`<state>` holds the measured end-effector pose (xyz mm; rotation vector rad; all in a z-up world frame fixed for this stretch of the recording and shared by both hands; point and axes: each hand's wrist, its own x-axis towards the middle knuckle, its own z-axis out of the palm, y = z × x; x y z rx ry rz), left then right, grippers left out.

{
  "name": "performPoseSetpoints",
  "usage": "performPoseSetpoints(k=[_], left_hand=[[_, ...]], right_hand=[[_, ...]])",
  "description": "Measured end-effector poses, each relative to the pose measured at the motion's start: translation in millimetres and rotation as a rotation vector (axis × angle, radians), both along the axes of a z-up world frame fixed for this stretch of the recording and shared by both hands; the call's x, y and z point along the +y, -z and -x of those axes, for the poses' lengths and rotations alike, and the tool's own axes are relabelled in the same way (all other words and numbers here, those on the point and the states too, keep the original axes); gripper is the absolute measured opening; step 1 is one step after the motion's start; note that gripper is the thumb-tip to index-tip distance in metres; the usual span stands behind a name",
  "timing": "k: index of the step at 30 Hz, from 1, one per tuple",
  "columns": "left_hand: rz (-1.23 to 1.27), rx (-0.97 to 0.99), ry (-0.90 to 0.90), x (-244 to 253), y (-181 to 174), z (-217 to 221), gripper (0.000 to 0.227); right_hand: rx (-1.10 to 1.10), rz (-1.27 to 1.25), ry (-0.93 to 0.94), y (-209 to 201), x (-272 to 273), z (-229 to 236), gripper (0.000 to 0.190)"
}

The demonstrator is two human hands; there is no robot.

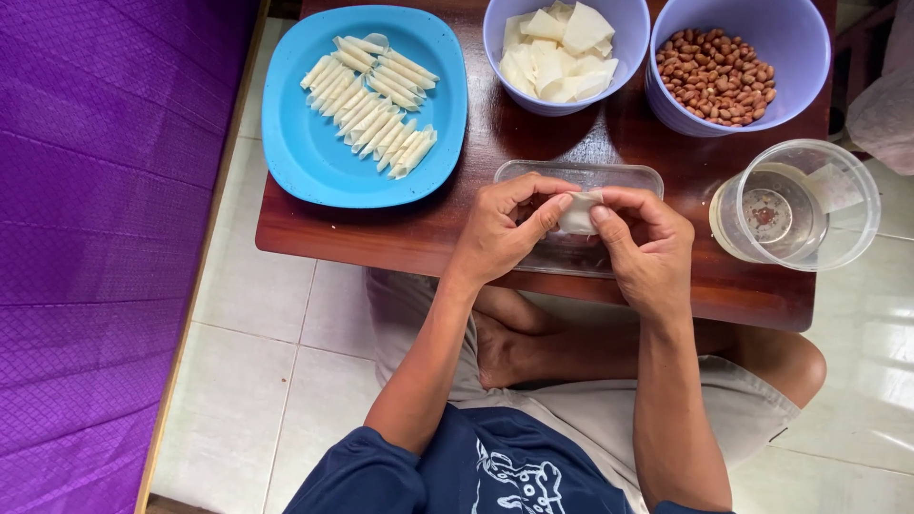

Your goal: The person is manually assembling nut rolls by placing peanuts onto small square wrappers and rolling them into thin tubes.

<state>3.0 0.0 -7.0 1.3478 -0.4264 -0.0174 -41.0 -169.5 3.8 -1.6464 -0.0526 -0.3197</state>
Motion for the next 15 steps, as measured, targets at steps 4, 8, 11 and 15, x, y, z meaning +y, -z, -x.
performPoseSetpoints(k=[4, 8, 11, 15], left_hand=[[0.002, -0.021, 0.013, 0.9, 4.8, -1.5, 0.017], [-0.019, -0.052, 0.022, 1.4, 4.0, -3.4, 0.017], [-0.031, -0.042, 0.018, 1.8, 2.3, -3.3, 0.015], [-0.061, -0.044, -0.006, 0.1, 0.1, -3.8, 0.019]], right_hand=[[-0.043, 0.038, -0.019, 1.5, -4.8, -1.8, 0.005], [-0.096, 0.031, -0.032, 0.2, -4.9, -4.0, 0.006], [-0.105, 0.051, -0.027, -2.5, -2.8, -3.6, 0.009], [-0.117, 0.100, -0.035, -2.7, -2.8, -3.1, 0.012]])
